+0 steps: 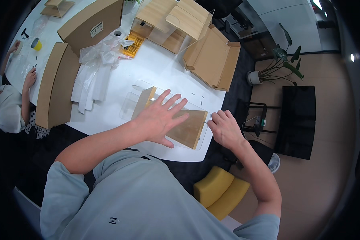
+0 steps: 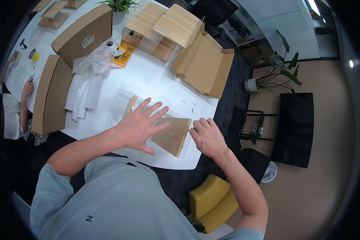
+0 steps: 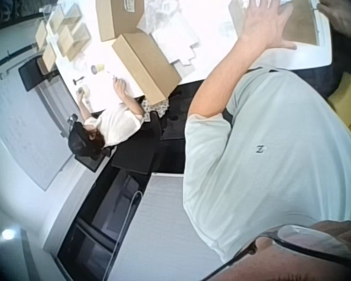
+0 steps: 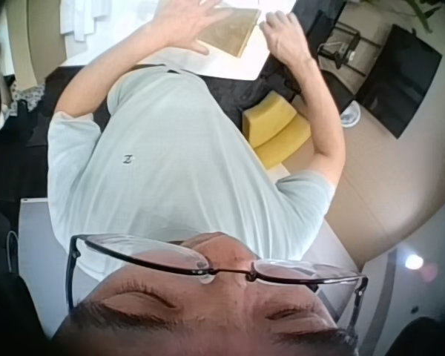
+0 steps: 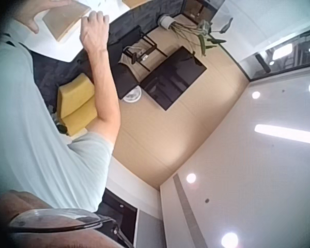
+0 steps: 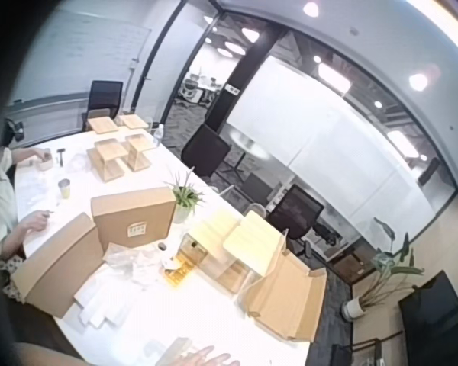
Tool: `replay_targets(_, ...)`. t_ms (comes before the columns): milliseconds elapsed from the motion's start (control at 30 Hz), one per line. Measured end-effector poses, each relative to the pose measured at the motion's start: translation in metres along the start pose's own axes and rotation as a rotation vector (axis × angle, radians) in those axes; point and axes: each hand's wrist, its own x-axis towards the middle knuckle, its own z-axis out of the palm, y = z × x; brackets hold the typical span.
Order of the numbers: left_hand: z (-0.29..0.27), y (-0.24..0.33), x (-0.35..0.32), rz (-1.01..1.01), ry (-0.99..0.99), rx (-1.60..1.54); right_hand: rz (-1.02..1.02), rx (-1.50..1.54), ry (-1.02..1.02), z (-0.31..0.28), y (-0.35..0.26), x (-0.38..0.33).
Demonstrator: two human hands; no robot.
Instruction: The person assembles a small wooden shelving unit on a white table. They insert wooden dowels into pre-drilled holes and attach wooden panels to form the structure. The person uses a screwdriver to tighten screws and secure the pieces together.
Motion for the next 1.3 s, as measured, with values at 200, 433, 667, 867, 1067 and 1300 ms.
replay_targets(200, 0.001, -0.001, 0.0, -0.003, 0.002, 0.001, -0.225, -0.091, 0.004, -0.01, 0.012, 0.009)
replay_targets(433, 0.0, -0.001, 0.0, -0.001, 0.021, 0.01, -0.486, -0.217, 0.056, -0.005, 0.027, 0.015)
replay_targets(667, 0.001, 0.0, -0.003, -0.003, 0.008, 0.03, -0.382, -0.002, -0.091, -0.003, 0.031, 0.025)
replay_targets(867, 0.003, 0.0, -0.002, -0.022, 0.014, 0.059, 0.513, 0.467, -0.089, 0.023, -0.013, 0.014)
replay_targets(1067, 0.004, -0.002, 0.003, -0.022, 0.02, 0.058, 1.137, 0.944, -0.277, 0.01, -0.019, 0.031)
replay_targets(1300, 0.003, 0.0, -0.001, -0.01, -0.009, 0.047, 0.838, 0.826, 0.089, -0.004, -0.028, 0.014)
